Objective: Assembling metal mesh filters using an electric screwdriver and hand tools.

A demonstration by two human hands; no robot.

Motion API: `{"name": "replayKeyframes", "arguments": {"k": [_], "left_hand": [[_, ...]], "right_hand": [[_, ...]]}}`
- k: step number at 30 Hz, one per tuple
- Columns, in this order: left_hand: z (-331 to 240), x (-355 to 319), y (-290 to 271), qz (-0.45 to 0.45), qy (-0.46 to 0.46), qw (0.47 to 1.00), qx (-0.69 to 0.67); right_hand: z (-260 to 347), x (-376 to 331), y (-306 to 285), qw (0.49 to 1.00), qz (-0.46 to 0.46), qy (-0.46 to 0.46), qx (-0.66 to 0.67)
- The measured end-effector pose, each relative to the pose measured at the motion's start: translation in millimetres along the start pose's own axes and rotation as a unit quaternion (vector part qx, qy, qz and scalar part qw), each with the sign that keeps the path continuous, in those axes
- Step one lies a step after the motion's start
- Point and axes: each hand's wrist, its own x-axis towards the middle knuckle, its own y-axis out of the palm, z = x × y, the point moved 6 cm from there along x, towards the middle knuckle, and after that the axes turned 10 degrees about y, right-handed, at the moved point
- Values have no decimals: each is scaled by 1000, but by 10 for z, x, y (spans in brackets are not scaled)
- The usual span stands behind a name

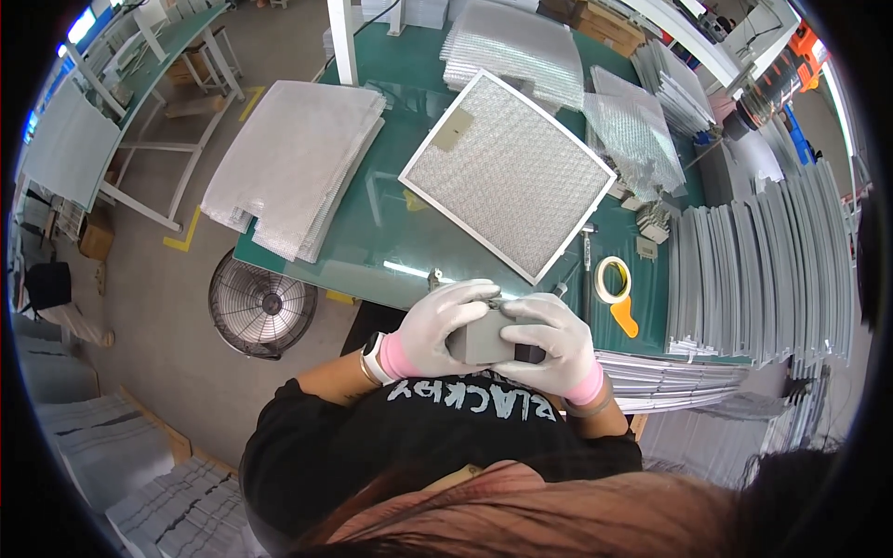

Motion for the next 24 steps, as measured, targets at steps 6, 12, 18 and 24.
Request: {"name": "replayKeyframes", "arguments": {"k": [6,12,18,24], "left_hand": [[0,-51,22,-12,-5,1000,-13],[-51,-102,9,32,46,998,-15],[-52,-268,30,119,13,993,-5],[21,-343,29,100,62,993,-22]], "right_hand": [[-62,-59,49,998,9,48,35],[-45,-104,86,998,-25,57,31],[-22,-92,219,999,14,-6,43],[-16,-93,255,999,-16,-32,23]]}}
